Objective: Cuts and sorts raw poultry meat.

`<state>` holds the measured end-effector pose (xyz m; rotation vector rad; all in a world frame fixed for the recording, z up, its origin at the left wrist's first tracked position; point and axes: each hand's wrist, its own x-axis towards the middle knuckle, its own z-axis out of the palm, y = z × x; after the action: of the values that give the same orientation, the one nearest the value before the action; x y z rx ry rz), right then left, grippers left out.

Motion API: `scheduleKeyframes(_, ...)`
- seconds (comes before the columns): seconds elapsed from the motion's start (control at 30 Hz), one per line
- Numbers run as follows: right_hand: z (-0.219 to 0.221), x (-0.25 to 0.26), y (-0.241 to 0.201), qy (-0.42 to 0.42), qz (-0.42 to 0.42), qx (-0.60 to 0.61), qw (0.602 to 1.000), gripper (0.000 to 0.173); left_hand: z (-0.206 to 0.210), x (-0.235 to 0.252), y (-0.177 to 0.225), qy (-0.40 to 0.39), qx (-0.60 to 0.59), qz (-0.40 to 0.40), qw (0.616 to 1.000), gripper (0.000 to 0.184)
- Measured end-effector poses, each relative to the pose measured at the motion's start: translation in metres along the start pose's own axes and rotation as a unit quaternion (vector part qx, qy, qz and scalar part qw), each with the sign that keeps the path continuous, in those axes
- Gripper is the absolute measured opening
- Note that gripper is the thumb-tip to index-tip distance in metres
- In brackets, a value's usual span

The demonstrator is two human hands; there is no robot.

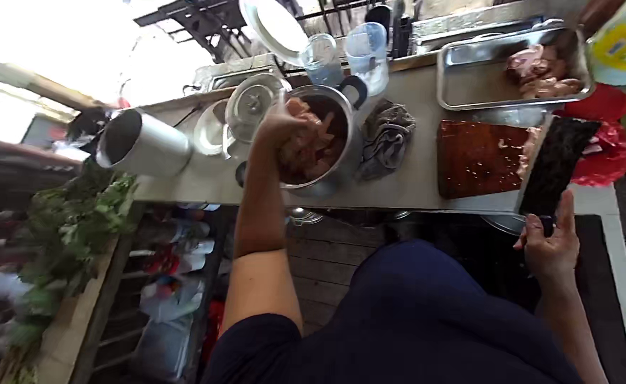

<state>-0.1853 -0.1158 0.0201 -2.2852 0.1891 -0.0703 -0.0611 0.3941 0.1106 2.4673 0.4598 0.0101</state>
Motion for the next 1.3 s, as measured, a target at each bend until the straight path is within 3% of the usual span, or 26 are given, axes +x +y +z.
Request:
scheduleKeyframes(0.03,0.006,0.003,0.028,0.017,-0.055,0.081,0.995,0.063,0.0,0.001,-0.003,0.016,0.056,-0.017,0.998,0.122)
scheduleKeyframes(0.07,0.005,0.003,0.036,0.012,-0.038,0.108,0.993,0.066,0.002,0.003,0.003,0.028,0.092,-0.014,0.995,0.121)
scheduleKeyframes(0.2,-0.003,-0.004,0.056,0.067,0.047,0.14,0.987,0.069,0.043,-0.006,0.093,0.018,0.072,0.133,0.988,0.092)
scheduleKeyframes(0.3,-0.014,-0.019,0.072,0.12,0.072,0.144,0.98,0.069,0.109,-0.022,0.175,-0.106,0.03,0.226,0.968,0.074)
scheduleKeyframes(0.4,-0.024,-0.046,0.078,0.176,0.097,0.134,0.97,0.069,0.195,-0.037,0.241,-0.286,0.102,0.268,0.914,0.047)
scheduleKeyframes(0.47,-0.027,-0.067,0.085,0.203,0.117,0.124,0.964,0.068,0.257,-0.045,0.265,-0.342,0.129,0.278,0.888,0.056)
scheduleKeyframes(0.57,-0.026,-0.097,0.09,0.249,0.16,0.12,0.948,0.067,0.321,-0.064,0.289,-0.3,0.116,0.259,0.911,0.104)
scheduleKeyframes(0.6,-0.026,-0.106,0.09,0.263,0.178,0.124,0.94,0.067,0.334,-0.072,0.296,-0.271,0.13,0.274,0.913,0.11)
scheduleKeyframes(0.67,-0.024,-0.12,0.093,0.286,0.207,0.137,0.925,0.067,0.352,-0.089,0.306,-0.223,0.166,0.341,0.898,0.105)
scheduleKeyframes(0.77,-0.018,-0.135,0.095,0.313,0.242,0.154,0.906,0.067,0.37,-0.102,0.314,-0.214,0.235,0.4,0.86,0.095)
scheduleKeyframes(0.9,-0.012,-0.137,0.098,0.327,0.256,0.164,0.895,0.067,0.379,-0.103,0.317,-0.222,0.244,0.392,0.859,0.081)
scheduleKeyframes(1.03,-0.012,-0.128,0.094,0.311,0.269,0.16,0.897,0.065,0.368,-0.093,0.307,-0.231,0.247,0.398,0.853,0.048)
scheduleKeyframes(1.1,-0.01,-0.124,0.098,0.304,0.256,0.159,0.904,0.065,0.358,-0.083,0.301,-0.232,0.238,0.388,0.86,0.047)
scheduleKeyframes(1.17,-0.008,-0.119,0.102,0.298,0.237,0.161,0.911,0.066,0.347,-0.068,0.294,-0.235,0.174,0.386,0.875,0.059)
scheduleKeyframes(1.23,-0.007,-0.114,0.1,0.285,0.232,0.168,0.915,0.067,0.334,-0.049,0.279,-0.247,0.044,0.376,0.892,0.052)
scheduleKeyframes(1.3,-0.004,-0.11,0.098,0.273,0.224,0.167,0.921,0.067,0.323,-0.032,0.262,-0.283,-0.124,0.318,0.896,0.043)
